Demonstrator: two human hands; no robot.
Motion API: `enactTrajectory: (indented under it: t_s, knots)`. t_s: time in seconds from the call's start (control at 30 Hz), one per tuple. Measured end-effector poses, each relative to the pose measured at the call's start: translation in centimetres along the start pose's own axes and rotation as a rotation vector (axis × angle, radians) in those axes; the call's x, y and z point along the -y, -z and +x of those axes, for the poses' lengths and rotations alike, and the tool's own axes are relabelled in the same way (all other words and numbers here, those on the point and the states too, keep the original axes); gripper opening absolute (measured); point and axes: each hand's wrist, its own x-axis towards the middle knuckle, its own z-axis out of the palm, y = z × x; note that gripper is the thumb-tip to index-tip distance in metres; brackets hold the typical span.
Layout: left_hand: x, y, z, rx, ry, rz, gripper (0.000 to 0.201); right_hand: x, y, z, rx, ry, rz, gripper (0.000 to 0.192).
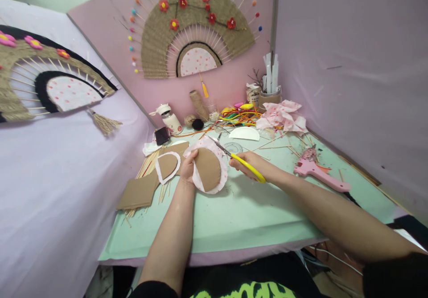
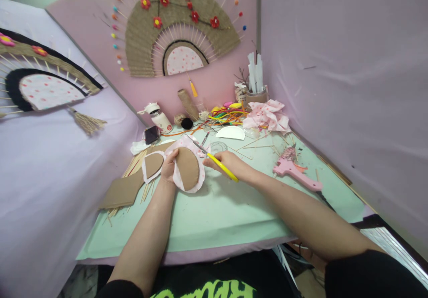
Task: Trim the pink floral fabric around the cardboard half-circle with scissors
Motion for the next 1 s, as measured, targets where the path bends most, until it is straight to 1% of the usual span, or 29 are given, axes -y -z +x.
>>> enactTrajectory:
  t_s: [0.23,0.4,0.57,0.63,0.7,0.87,1.0]
  knots:
    - [-0.1,-0.3,-0.2,-0.029,0.005,-0.01,0.028,0.4,0.2,-0.3,0.027,0.024,-0.014,0.045]
    - [-0.1,-0.1,0.0,0.002,-0.002,0.001,0.027,0.4,0.2,-0.3,0.003,0.049,-0.033,0.049]
    - [0.0,0.0,0.0,0.006,-0.02,-0.006,0.023,-0.7,-0.1,0.2,0.013,0.146,-0.058,0.053]
    - [0.0,0.0,0.0,0.01,-0.022,-0.005,0.021,-1.1,-0.2,0.4,0.007,0.201,-0.063,0.053]
    - [0.0,0.1,0.1,0.016,-0.025,-0.002,0.02,-1.3,-0.2,0.5,0.003,0.225,-0.068,0.053]
    - [0.0,0.2,0.2,0.015,-0.028,-0.001,0.019,-0.9,0.0,0.3,0.045,0.171,-0.046,0.055]
    - [0.0,0.2,0.2,0.001,-0.005,0.001,0.02,-0.8,0.0,0.2,0.047,0.171,-0.054,0.056]
